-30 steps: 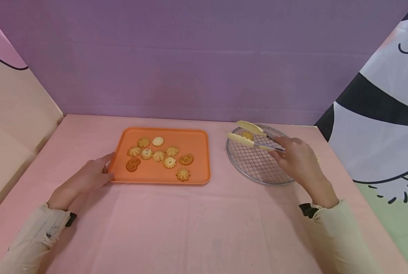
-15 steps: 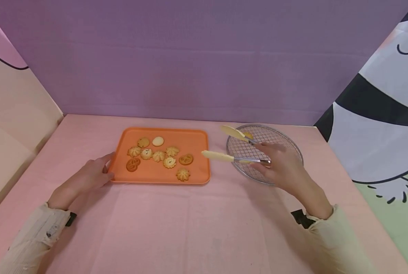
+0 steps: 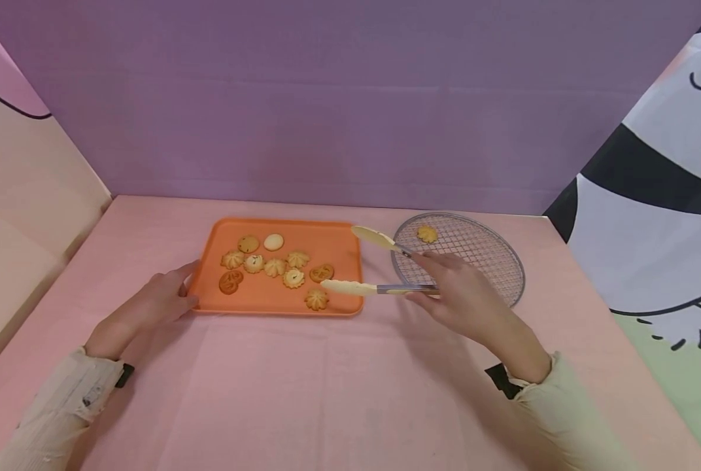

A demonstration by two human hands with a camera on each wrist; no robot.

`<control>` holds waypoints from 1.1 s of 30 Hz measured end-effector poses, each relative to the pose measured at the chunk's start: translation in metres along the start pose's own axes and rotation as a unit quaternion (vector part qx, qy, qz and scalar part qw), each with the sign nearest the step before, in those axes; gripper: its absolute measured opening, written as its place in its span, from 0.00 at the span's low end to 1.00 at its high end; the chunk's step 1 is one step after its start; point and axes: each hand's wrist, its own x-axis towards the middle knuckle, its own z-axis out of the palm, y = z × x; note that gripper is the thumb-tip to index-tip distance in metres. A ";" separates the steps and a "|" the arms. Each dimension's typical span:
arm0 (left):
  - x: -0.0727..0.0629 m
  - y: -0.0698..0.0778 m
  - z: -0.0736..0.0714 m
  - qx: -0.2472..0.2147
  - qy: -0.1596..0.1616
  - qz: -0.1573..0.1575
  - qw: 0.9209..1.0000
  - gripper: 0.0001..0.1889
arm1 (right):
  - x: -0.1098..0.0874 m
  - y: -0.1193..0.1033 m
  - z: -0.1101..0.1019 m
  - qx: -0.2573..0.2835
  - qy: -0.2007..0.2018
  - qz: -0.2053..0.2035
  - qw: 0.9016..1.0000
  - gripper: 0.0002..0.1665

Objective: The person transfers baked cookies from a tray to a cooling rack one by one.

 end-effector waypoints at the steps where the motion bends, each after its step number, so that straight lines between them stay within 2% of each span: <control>1: 0.000 0.000 0.000 -0.001 -0.001 0.000 1.000 0.40 | 0.001 -0.002 0.000 -0.001 -0.005 0.001 1.000 0.37; 6: -0.001 0.001 -0.001 -0.004 -0.002 -0.002 1.000 0.41 | 0.006 -0.008 0.002 0.000 -0.014 -0.002 1.000 0.37; 18: 0.003 0.002 0.000 0.004 -0.010 -0.023 1.000 0.41 | 0.024 -0.007 0.013 0.046 0.024 -0.007 0.999 0.33; 23: 0.004 0.003 0.000 0.006 -0.013 -0.022 1.000 0.41 | 0.026 -0.004 0.019 0.063 0.048 0.004 0.997 0.38; 29: 0.001 0.004 -0.001 0.003 -0.011 -0.014 1.000 0.41 | 0.027 -0.005 0.020 0.053 0.017 0.015 0.998 0.41; 33: 0.000 0.004 -0.001 0.002 -0.012 -0.008 1.000 0.41 | 0.027 -0.005 0.023 0.046 0.008 0.002 0.999 0.41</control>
